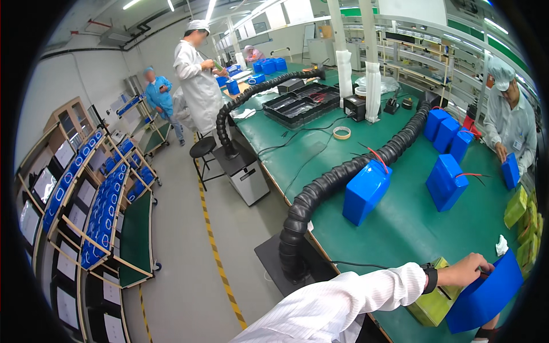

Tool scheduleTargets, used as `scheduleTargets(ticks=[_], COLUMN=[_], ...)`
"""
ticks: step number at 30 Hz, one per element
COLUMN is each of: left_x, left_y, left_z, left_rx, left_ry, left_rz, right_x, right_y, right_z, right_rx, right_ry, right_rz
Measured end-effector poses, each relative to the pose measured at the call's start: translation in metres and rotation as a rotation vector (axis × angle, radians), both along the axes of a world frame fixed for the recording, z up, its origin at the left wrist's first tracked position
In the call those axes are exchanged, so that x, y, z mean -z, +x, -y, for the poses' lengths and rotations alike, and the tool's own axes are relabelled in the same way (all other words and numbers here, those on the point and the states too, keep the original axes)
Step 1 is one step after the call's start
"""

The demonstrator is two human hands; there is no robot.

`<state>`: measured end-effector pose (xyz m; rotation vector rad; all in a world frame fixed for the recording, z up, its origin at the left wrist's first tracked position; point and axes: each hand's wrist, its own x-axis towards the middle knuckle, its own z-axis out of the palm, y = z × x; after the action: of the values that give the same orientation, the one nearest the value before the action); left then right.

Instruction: The worker is applying heat to blue shrink-wrapped battery packs using a heat gun and organizing them on an assembly line.

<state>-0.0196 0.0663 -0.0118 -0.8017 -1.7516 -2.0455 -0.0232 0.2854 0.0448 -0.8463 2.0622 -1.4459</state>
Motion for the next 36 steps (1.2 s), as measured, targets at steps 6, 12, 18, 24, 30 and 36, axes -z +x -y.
scheduleTargets(ticks=[6,12,18,24,30,36], left_x=[-0.023,-0.021,0.016,0.029,0.024,0.002], left_y=[0.021,0.103,0.169,0.169,0.157,0.175], left_z=[0.045,0.131,0.182,0.26,0.296,0.323], left_rx=[-0.157,-0.343,-1.099,-1.644,-1.415,-1.188], left_ry=[-0.119,-0.205,-0.431,-0.438,-0.333,-0.323], left_rz=[0.199,0.181,0.07,0.124,0.247,0.376], right_x=[0.005,-0.011,0.046,0.044,0.065,0.052], right_y=[-0.022,-0.013,-0.043,-0.034,-0.03,-0.029], right_z=[0.003,0.034,0.028,0.033,0.044,0.049], right_rx=[-0.057,0.004,-0.068,0.05,0.151,0.197], right_ry=[-0.062,-0.118,-0.476,-0.353,-0.353,-0.342], right_rz=[-0.061,-0.048,0.379,0.372,0.376,0.39])
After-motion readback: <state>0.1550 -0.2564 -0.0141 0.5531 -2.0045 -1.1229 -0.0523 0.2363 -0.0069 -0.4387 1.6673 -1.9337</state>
